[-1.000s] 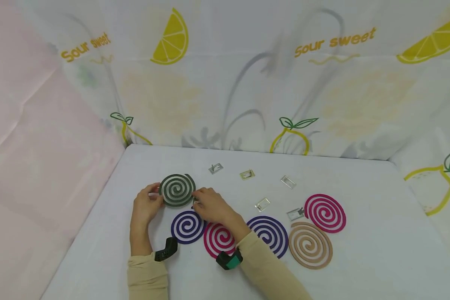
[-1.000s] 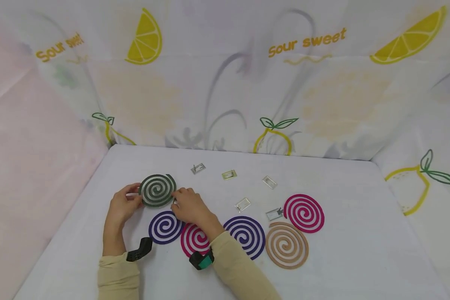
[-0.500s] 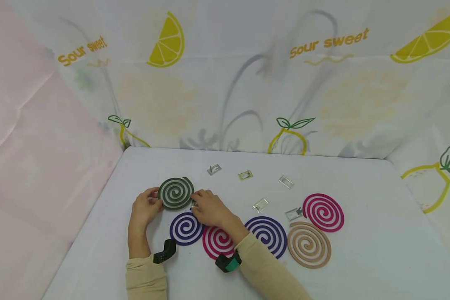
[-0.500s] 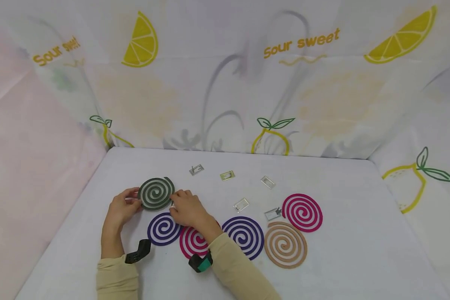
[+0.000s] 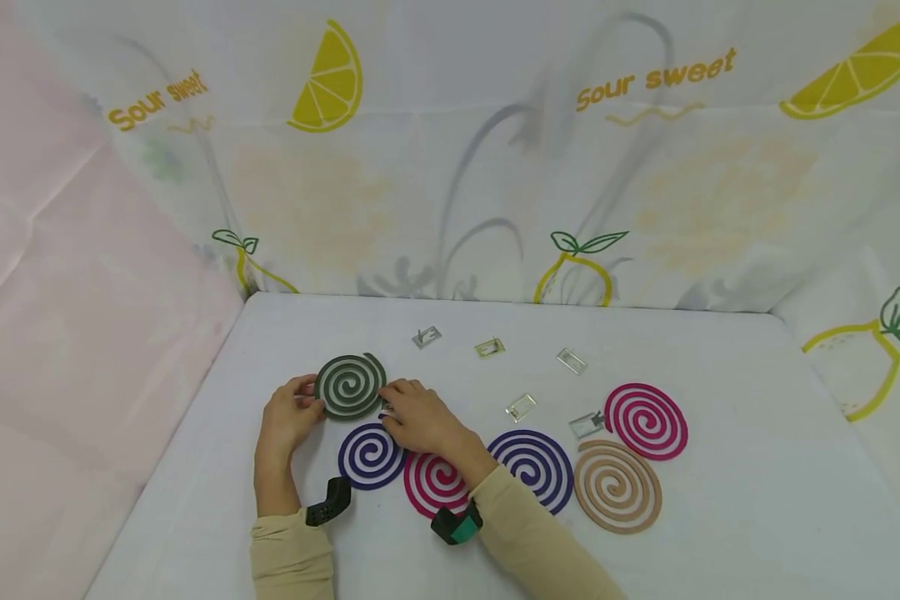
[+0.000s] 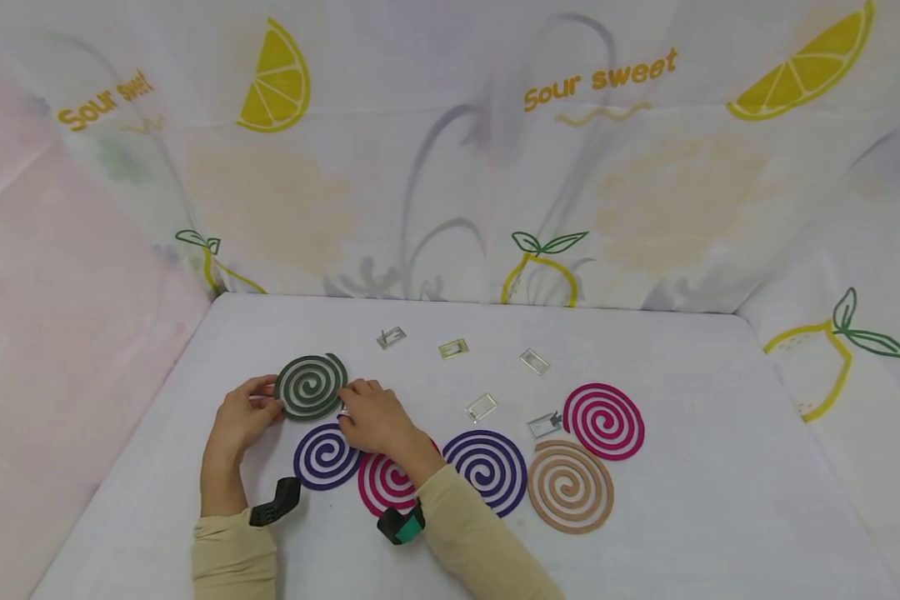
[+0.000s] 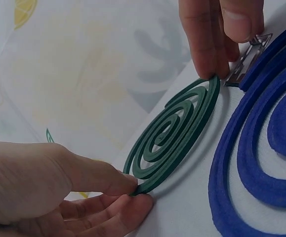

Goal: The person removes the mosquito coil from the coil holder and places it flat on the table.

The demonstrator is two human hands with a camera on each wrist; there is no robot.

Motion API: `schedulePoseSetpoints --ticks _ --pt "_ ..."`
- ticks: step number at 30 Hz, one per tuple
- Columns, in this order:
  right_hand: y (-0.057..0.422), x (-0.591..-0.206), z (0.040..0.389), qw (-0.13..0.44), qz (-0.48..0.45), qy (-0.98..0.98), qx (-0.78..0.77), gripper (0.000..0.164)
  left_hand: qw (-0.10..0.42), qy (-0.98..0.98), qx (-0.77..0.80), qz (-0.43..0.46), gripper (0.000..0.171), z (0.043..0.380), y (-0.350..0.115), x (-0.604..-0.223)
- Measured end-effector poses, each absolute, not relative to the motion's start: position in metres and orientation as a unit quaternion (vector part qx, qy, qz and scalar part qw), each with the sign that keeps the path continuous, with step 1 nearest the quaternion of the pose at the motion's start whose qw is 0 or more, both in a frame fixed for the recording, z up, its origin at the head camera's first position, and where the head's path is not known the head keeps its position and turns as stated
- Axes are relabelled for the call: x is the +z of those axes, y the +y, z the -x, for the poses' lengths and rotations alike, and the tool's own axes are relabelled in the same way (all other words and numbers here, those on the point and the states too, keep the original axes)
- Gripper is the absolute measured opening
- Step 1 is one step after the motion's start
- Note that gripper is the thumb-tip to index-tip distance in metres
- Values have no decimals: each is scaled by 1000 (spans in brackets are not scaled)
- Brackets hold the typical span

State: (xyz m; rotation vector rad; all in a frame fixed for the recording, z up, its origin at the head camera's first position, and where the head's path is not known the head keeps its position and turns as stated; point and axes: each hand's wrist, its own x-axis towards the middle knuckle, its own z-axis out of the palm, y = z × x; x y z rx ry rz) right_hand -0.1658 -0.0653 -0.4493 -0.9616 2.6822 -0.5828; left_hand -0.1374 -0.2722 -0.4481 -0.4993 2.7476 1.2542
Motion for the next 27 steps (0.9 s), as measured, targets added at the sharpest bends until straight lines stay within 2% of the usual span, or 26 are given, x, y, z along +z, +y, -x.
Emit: schedulePoseSetpoints --ticks 19,27 --pt "-61 -453 166 98 325 920 -198 43 61 906 393 147 45 141 -276 -448" --pt "-56 -456 170 124 320 912 -226 48 56 924 355 133 49 146 -271 -445"
